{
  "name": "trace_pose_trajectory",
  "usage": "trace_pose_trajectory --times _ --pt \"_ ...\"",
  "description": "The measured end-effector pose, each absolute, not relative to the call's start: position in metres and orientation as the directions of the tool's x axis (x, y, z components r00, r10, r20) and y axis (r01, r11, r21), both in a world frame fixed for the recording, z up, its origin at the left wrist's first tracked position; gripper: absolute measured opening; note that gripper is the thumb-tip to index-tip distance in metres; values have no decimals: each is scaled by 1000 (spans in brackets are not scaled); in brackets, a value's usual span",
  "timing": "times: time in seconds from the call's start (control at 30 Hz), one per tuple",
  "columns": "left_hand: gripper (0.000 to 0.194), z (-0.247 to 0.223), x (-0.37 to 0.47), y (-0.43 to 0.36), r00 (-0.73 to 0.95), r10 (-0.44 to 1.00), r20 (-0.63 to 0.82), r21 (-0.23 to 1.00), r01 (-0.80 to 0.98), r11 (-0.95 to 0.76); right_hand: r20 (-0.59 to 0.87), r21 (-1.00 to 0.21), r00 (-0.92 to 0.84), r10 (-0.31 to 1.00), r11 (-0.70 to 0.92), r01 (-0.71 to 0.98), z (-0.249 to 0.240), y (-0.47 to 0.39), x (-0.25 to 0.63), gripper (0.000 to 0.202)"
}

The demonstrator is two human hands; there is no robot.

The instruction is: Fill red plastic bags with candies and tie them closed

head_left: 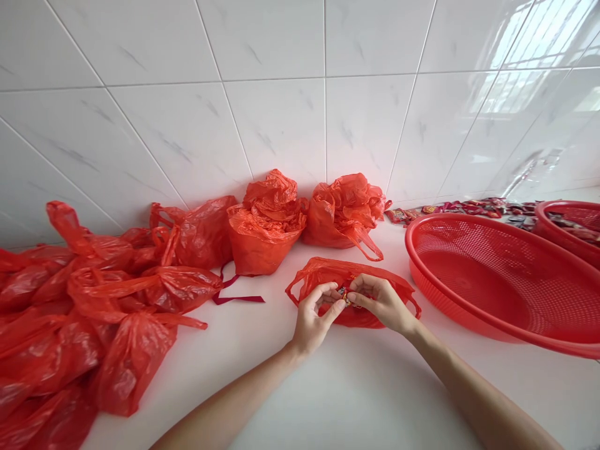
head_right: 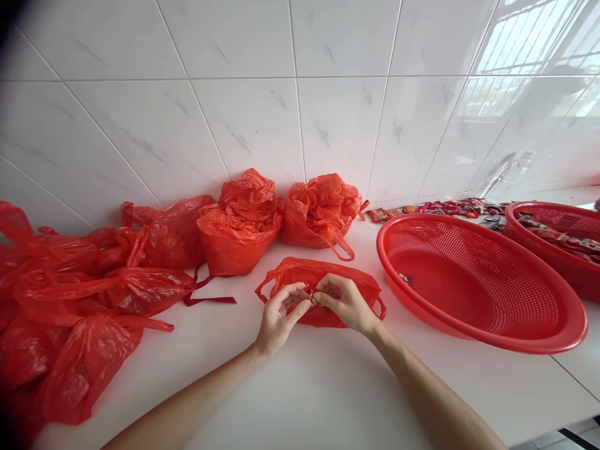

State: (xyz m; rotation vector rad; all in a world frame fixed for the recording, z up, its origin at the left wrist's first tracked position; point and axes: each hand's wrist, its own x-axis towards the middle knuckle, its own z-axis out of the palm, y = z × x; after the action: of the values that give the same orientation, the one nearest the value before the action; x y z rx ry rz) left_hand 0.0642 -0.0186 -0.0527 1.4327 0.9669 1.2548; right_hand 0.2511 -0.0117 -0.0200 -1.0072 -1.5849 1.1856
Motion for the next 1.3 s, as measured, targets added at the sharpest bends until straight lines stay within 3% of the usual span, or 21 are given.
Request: trace_pose_trajectory --times 0.13,0.47,0.57,0.7,0.87,1.1,1.3 --pt "33 -52 63 -17 202 962 182 982 16 -189 182 -982 -251 951 190 9 -21 -12 249 36" --pt "25 -52 63 -16 157 949 272 954 82 -287 144 -988 -238 960 126 -87 -25 -13 244 36" --pt "23 -55 62 -15 110 945 307 937 140 -321 163 -986 -83 983 160 -39 -27 -11 245 41" --pt "19 -60 60 -14 125 873 471 820 302 -485 225 -974 113 968 223 36 -28 -5 253 42" --pt "17 -64 62 -17 309 779 545 648 435 -625 284 -931 28 958 269 246 -33 -1 259 25" --pt "26 -69 63 -16 387 723 572 481 556 -678 385 -835 49 922 325 444 -34 2 267 20" --pt "23 -69 62 -16 416 685 598 421 564 -710 310 -728 -103 945 305 614 -34 1 268 20"
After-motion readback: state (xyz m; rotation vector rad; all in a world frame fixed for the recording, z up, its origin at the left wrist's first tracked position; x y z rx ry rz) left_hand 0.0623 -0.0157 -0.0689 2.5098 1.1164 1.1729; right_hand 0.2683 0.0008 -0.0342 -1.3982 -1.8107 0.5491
